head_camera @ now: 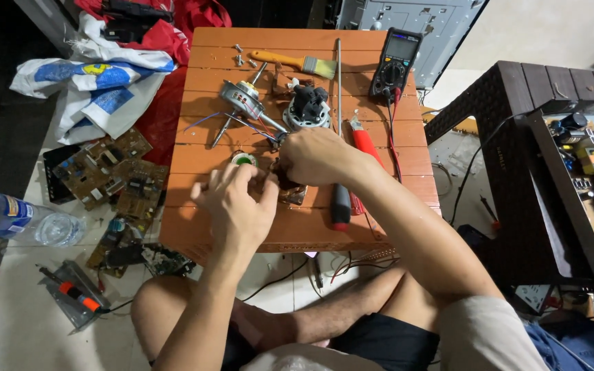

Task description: Preparing and soldering wires to a motor component while performing electronics repair

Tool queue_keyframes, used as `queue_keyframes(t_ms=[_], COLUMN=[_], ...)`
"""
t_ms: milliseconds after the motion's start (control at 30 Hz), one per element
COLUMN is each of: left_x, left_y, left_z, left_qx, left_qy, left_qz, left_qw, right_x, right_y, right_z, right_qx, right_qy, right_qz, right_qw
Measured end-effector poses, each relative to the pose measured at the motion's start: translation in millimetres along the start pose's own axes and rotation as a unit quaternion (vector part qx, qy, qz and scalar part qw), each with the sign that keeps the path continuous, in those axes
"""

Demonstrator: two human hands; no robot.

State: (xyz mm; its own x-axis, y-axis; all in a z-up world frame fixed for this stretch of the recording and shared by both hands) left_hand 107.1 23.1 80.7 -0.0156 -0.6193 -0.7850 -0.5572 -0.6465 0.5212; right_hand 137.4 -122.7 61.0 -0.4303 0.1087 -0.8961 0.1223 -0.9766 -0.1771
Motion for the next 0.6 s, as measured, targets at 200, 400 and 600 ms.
queue_keyframes(t_ms=[200, 400, 600], left_x=[-13, 2, 11], left_y=[4, -8, 3], left_z=[0, 0, -3], left_qx=[0.01, 0.009, 0.046], left_qy=[0.009, -0.014, -0.05], left_qz=[0.02, -0.018, -0.047], left_qw=[1.0, 1.0, 0.997], right_x=[-4, -1, -1], right_y=[-10, -8, -12], right_z=[1, 0, 5], right_qx=[-0.007, -0.009, -0.004], right_qy=[-0.009, -0.021, -0.042], right_qz=[0.011, 0.009, 0.009], right_qw=[1.0, 1.0, 0.999])
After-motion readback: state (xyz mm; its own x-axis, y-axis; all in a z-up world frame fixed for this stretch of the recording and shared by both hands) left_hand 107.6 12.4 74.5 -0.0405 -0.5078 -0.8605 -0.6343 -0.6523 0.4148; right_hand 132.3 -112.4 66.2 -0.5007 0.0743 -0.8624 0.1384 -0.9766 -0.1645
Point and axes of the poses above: each hand's wrist, its own z-axis away from the middle knuckle, its own x-axis out of the palm, y = z × x, the point moved 10 cm from there along -z, towards the middle knuckle, and after that the axes turned 15 degrees about -y, right-handed, at the moved point
